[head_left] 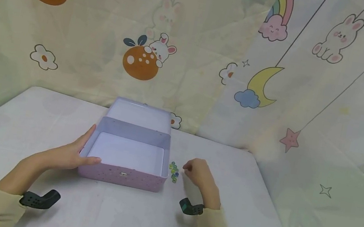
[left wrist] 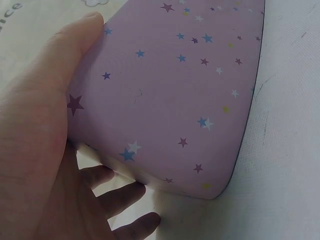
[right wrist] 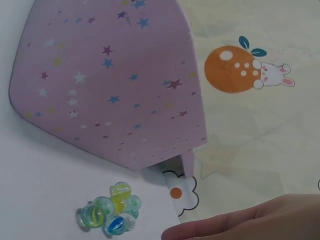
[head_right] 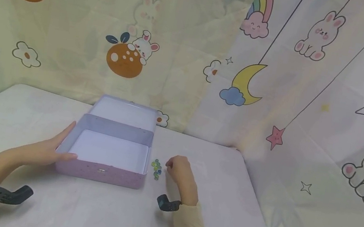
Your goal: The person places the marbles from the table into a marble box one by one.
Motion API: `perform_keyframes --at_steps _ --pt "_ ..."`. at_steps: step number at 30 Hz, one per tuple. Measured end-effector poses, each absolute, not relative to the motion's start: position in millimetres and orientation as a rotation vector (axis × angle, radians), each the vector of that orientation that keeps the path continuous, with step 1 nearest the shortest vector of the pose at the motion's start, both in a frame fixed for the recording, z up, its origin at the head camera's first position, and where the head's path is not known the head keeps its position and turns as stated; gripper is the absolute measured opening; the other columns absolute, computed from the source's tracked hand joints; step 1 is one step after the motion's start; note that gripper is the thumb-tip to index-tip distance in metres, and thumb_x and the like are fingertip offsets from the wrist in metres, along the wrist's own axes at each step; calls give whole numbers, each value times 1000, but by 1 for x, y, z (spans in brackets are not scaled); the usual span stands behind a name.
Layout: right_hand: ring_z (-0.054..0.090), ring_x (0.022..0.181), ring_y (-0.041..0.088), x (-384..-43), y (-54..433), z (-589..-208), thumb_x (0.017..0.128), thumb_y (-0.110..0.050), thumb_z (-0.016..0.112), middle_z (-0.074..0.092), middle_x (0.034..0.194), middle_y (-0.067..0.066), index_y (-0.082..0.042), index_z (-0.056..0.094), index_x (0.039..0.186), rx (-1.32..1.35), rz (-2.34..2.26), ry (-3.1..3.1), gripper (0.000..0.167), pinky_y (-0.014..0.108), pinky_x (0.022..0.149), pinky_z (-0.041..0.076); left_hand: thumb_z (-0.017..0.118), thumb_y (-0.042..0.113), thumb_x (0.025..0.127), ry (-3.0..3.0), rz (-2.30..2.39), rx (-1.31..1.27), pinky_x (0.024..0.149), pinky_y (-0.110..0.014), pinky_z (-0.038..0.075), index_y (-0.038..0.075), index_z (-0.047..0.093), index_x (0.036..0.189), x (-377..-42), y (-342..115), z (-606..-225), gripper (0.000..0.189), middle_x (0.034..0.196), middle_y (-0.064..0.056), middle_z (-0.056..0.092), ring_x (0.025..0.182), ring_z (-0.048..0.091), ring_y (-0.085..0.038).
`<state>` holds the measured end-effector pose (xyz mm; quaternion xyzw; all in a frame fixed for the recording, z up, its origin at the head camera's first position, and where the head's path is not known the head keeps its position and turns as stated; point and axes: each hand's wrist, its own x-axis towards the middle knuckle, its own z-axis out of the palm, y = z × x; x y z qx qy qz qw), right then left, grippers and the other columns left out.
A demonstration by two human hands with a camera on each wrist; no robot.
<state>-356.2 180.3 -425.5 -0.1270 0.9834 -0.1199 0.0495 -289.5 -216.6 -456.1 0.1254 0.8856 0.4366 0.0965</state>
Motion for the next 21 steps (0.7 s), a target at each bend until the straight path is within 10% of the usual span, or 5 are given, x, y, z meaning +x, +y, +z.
perform_keyframes --at_steps 21 --pt "65 87 18 -345 164 -405 86 -5 66 68 92 6 -7 74 98 -505 -558 3112 14 33 78 55 66 42 85 2629 1326 392 105 -73 8 15 -24 148 -287 -217 -454 113 157 -23 -15 142 -2 -51"
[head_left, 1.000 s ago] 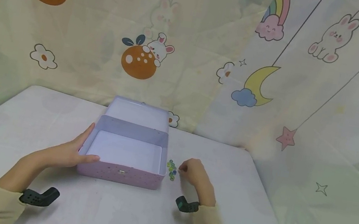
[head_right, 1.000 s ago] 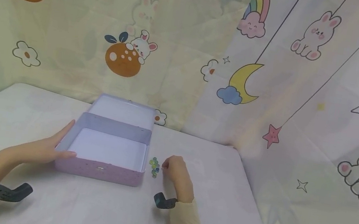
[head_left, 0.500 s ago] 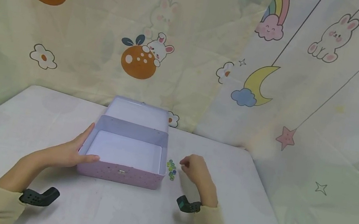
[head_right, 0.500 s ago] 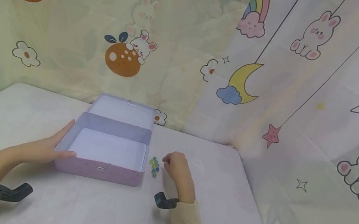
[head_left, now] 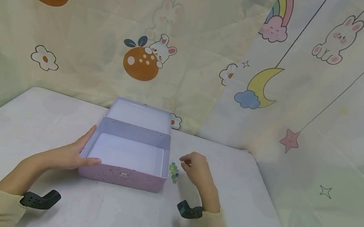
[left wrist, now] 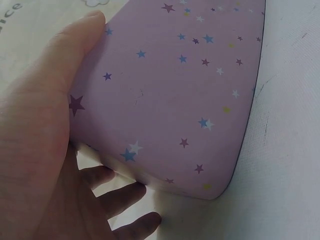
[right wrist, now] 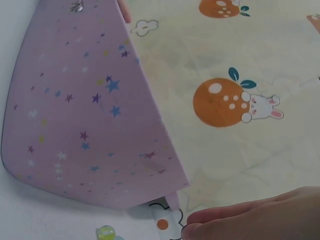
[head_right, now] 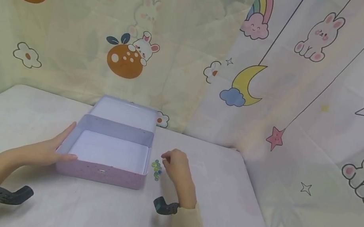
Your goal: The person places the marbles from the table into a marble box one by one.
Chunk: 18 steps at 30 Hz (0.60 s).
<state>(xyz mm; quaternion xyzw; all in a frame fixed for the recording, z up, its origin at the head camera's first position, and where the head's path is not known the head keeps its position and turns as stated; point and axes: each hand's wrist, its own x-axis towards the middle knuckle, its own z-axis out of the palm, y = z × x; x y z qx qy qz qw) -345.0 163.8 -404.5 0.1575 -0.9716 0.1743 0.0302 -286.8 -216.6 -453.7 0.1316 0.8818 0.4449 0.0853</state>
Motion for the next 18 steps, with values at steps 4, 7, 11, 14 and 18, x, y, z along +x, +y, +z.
perform_keyframes --at_steps 4,7,11,14,18 --pt "65 86 18 -343 161 -403 86 -5 66 67 90 5 -7 74 98 495 542 -2976 15 32 77 55 66 41 85 2629 1334 395 105 -73 7 15 -25 148 -286 -216 -454 113 157 -24 -15 142 -3 -51" --pt "65 86 18 -342 160 -402 86 -4 66 67 90 5 -6 74 99 504 547 -2973 15 32 77 55 66 41 85 2626 1338 396 104 -73 7 15 -25 148 -286 -216 -454 113 156 -24 -15 141 -3 -51" --pt "65 86 18 -341 157 -401 86 -4 66 67 91 5 -5 74 100 501 550 -2982 16 32 78 55 66 40 85 2624 1343 403 104 -74 8 14 -25 148 -287 -217 -455 113 156 -25 -15 141 -2 -52" --pt "65 86 17 -341 156 -400 86 -4 66 67 92 5 -5 74 100 506 545 -2982 16 31 78 56 65 41 85 2626 1340 403 104 -74 8 14 -25 148 -287 -217 -456 113 156 -25 -15 141 -2 -52" --pt "66 86 17 -340 155 -400 86 -3 66 67 92 6 -4 74 98 541 535 -2961 15 30 77 56 65 42 85 2627 1333 394 104 -74 8 16 -25 148 -288 -217 -456 113 156 -23 -16 142 -3 -51"
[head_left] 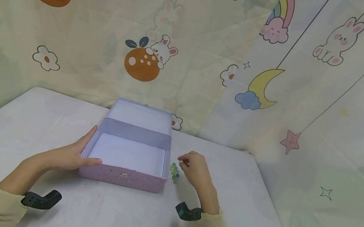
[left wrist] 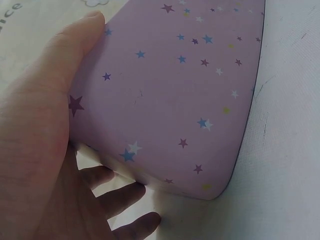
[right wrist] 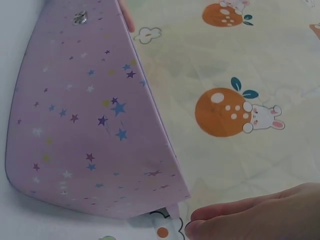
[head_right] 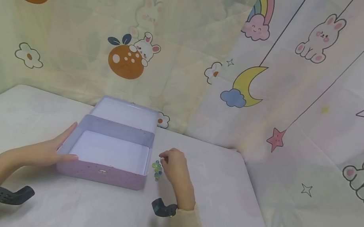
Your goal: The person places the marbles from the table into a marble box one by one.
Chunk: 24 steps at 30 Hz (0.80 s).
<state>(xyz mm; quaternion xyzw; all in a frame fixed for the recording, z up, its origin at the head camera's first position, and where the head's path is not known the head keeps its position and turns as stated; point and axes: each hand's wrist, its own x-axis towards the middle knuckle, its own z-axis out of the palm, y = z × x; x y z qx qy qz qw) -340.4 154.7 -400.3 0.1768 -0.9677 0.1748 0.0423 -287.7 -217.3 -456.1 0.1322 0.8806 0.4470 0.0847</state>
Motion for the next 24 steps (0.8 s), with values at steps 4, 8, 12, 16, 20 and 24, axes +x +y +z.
perform_keyframes --at_steps 4,8,12,16,20,24 --pt "65 85 16 -340 153 -400 85 -3 67 67 91 5 -4 74 98 554 541 -2951 15 29 76 56 66 42 85 2628 1328 390 104 -73 7 17 -25 148 -288 -217 -457 113 157 -23 -16 142 -4 -50" --pt "66 84 16 -338 151 -399 85 -3 67 67 90 5 -5 74 97 578 557 -2924 15 29 76 56 66 42 85 2629 1329 390 104 -74 8 16 -25 148 -287 -217 -457 113 157 -24 -15 142 -3 -51" --pt "66 83 16 -336 149 -397 84 -2 67 67 89 5 -5 74 96 600 580 -2895 14 28 75 56 65 43 85 2633 1324 387 104 -74 8 16 -25 148 -287 -217 -457 113 157 -24 -15 141 -3 -51" --pt "67 84 16 -334 146 -396 84 -3 68 67 90 4 -5 74 96 601 592 -2885 13 27 75 56 66 42 85 2632 1329 395 104 -74 7 16 -25 148 -288 -218 -458 113 156 -24 -15 141 -3 -51" --pt "67 85 15 -333 143 -396 84 -3 68 67 91 4 -6 75 96 609 597 -2866 13 25 75 56 65 41 85 2632 1334 405 104 -74 8 16 -25 148 -288 -218 -458 113 156 -24 -15 141 -3 -51" --pt "66 85 14 -332 141 -396 84 -4 68 67 92 3 -7 75 96 613 603 -2865 13 24 75 56 65 42 85 2630 1327 400 104 -74 8 16 -25 148 -288 -218 -457 113 156 -24 -16 142 -4 -51"
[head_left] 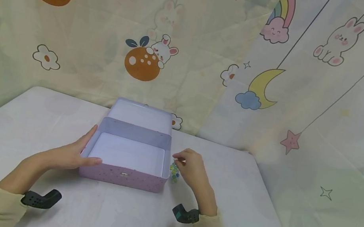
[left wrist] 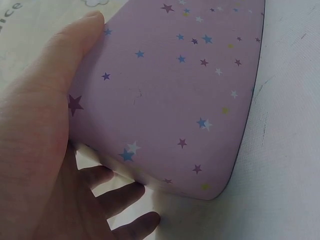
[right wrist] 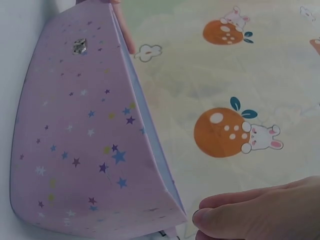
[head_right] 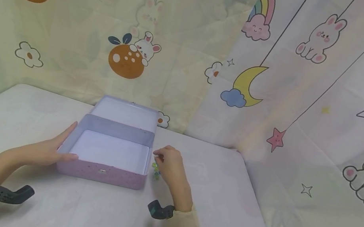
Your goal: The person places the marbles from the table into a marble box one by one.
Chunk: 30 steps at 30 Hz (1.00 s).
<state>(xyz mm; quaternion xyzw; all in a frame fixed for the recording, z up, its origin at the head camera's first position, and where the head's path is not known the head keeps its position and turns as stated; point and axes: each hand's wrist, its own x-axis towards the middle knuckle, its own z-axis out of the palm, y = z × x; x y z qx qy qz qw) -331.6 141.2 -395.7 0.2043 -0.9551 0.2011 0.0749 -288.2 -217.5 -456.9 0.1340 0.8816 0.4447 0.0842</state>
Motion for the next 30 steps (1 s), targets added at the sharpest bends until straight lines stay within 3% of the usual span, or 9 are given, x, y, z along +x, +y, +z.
perform_keyframes --at_steps 14,21,30 --pt "66 85 15 -332 131 -392 84 0 67 67 92 5 -4 74 95 779 715 -2819 14 20 73 56 66 43 85 2598 1366 421 105 -73 6 15 -24 149 -290 -211 -454 113 157 -23 -16 141 -4 -51" --pt "66 88 13 -352 119 -384 87 -6 66 69 93 2 -5 74 100 922 614 -2923 16 24 75 55 66 45 84 2622 1337 380 104 -73 8 16 -23 149 -290 -214 -457 113 157 -23 -14 141 -2 -51" --pt "64 86 7 -375 89 -372 90 -14 65 72 97 -2 -8 73 105 1212 470 -3084 18 18 73 51 67 40 84 2625 1387 403 105 -73 6 12 -22 149 -286 -215 -457 114 156 -26 -14 141 -3 -53"
